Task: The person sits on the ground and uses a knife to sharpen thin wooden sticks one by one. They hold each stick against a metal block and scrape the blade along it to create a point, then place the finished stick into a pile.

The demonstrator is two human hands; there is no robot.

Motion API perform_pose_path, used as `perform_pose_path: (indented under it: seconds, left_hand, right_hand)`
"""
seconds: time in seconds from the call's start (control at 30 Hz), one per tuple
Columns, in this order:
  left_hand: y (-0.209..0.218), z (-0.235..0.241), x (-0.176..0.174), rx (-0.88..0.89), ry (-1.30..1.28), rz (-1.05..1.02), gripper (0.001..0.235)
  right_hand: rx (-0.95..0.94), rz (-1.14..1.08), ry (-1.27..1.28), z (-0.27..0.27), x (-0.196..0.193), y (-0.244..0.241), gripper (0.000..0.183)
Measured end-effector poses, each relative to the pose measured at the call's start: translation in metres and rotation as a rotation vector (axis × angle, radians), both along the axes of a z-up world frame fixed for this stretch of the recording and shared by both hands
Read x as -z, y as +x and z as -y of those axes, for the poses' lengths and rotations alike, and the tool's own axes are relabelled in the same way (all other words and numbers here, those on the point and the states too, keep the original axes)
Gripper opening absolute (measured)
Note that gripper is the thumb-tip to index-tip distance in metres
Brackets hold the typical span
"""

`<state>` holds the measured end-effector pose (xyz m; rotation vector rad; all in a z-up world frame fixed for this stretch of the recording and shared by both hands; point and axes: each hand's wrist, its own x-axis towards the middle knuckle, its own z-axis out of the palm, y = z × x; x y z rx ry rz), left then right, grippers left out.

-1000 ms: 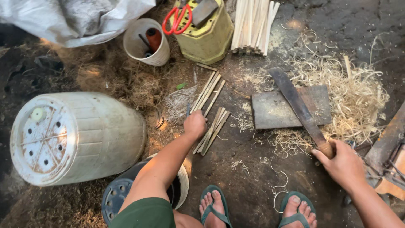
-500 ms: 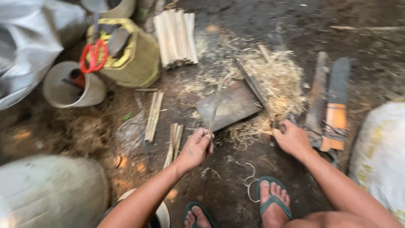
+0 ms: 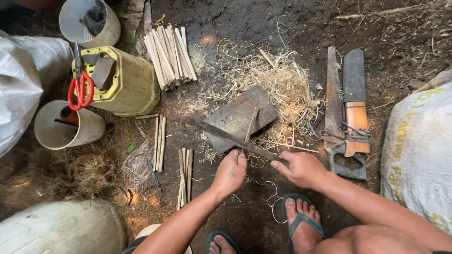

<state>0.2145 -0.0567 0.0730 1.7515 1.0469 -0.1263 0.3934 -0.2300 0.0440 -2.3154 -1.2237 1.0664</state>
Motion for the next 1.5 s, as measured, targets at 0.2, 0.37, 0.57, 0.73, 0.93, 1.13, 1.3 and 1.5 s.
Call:
perform_pose_path:
  seconds: [0.2, 0.37, 0.57, 0.73, 0.93, 1.13, 1.3, 1.5]
  left_hand:
    - [0.006, 0.002, -0.001, 0.040, -0.017, -0.014, 0.031]
    - [-0.001, -0.004, 0.019, -0.060, -0.181, -0.064, 0.032]
    - [0.000, -0.015, 0.013, -0.459, -0.784, 0.093, 0.028]
    - [0.013, -0.008, -0.011, -0.448, -0.721, 0.058, 0.024]
    - [0.010, 0.002, -0.023, -0.436, -0.681, 0.051, 0.025]
    - [0.019, -0.008, -0.023, -0.428, -0.650, 0.004, 0.027]
    - [0.027, -0.005, -0.023, -0.355, -0.614, 0.113, 0.034]
    - [0.029, -0.002, -0.028, -0.592, -0.916, 0.085, 0.038]
  right_hand:
    - [0.191, -0.072, -0.026, -0.006, 0.015, 0.040, 0.054]
    - [-0.121, -0.104, -0.078, 0.006, 0.011, 0.018, 0.058]
    - [0.221, -0.069, -0.172, -0.007, 0.018, 0.034, 0.056]
    - [0.163, -0.030, -0.089, -0.003, 0.010, 0.029, 0.053]
    - [0.140, -0.030, -0.036, 0.002, 0.022, 0.040, 0.058]
    - [0.213, -0.081, -0.199, -0.003, 0.040, 0.057, 0.066]
    - [0.290, -0.038, -0.174, -0.001, 0.032, 0.046, 0.069]
    - [0.237, -0.113, -0.104, -0.002, 0.008, 0.015, 0.054]
